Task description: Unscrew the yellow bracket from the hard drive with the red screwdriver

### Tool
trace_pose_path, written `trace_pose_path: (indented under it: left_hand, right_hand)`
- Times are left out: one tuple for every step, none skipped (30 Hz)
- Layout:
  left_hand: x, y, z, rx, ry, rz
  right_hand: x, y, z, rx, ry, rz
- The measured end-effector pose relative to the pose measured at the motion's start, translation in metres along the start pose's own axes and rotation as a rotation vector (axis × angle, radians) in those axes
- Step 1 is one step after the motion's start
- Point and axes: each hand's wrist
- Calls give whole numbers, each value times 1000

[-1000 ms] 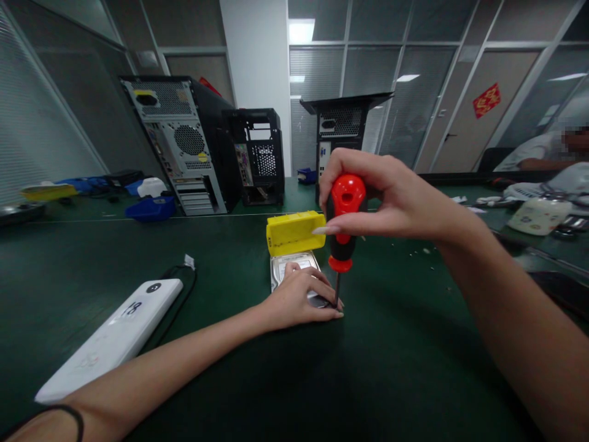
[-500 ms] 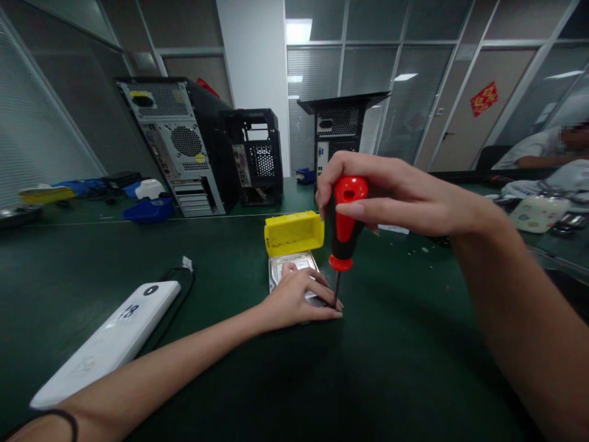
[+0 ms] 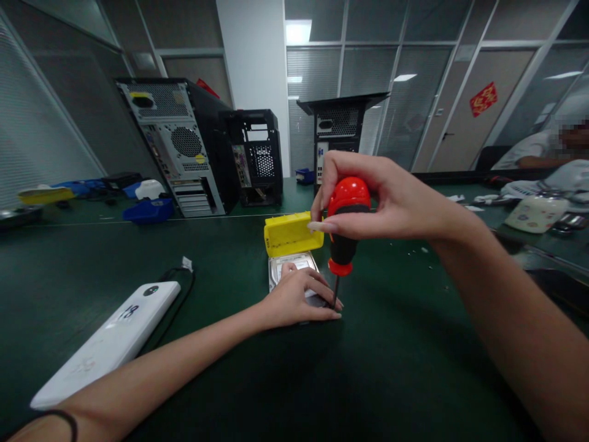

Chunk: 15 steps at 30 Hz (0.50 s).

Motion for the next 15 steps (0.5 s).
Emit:
trace_pose_path:
  left_hand:
    - [0,0,0,5,11,0]
    - [0,0,-1,15,20,3]
    - [0,0,-1,26,25,9]
    - [0,0,-1,35,27,15]
    - [0,0,-1,40,30,19]
    - [0,0,-1,41,32,20]
    - [-1,0,-1,40,31,18]
    - [-1,0,-1,40,27,15]
    - [-1,0,-1,42,20,13]
    - [-1,0,0,45,13,12]
    - [-1,0,0,47,8,13]
    - [-2,0,0,45,4,14]
    - [-2,0,-1,38,5,17]
    - [-2,0,-1,27,9,20]
    - [-2,0,-1,17,12,23]
  right_hand:
    - [0,-2,-1,10,7,-12]
    - [0,-3,-2,20,14,-20]
    - [-1,-4,-2,29,17,-26]
    - [-1,-5,-2,36,22,-35]
    - [-2,-6,-2,38,27,-45]
    - [-3,-6,-1,36,32,-53]
    - [-3,-6,0,29,33,-57]
    - [-4,-5,0,18,28,-55]
    - [-4,-5,0,2,16,-44]
    - [-4,-4,1,-17,2,-28]
    - [-3,-2,1,-37,-11,-8]
    - [-2,-1,1,-56,-20,11]
    - [-2,1,0,-71,-22,25]
    - [-1,2,0,-80,-16,31]
    - [-1,4,0,-82,-6,32]
Point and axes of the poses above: each hand's wrist, its own x-axis away from the middle knuckle, its own y-axis out of the back of the hand, z = x × y, and after that the axes turned 10 degrees about -z, right-handed
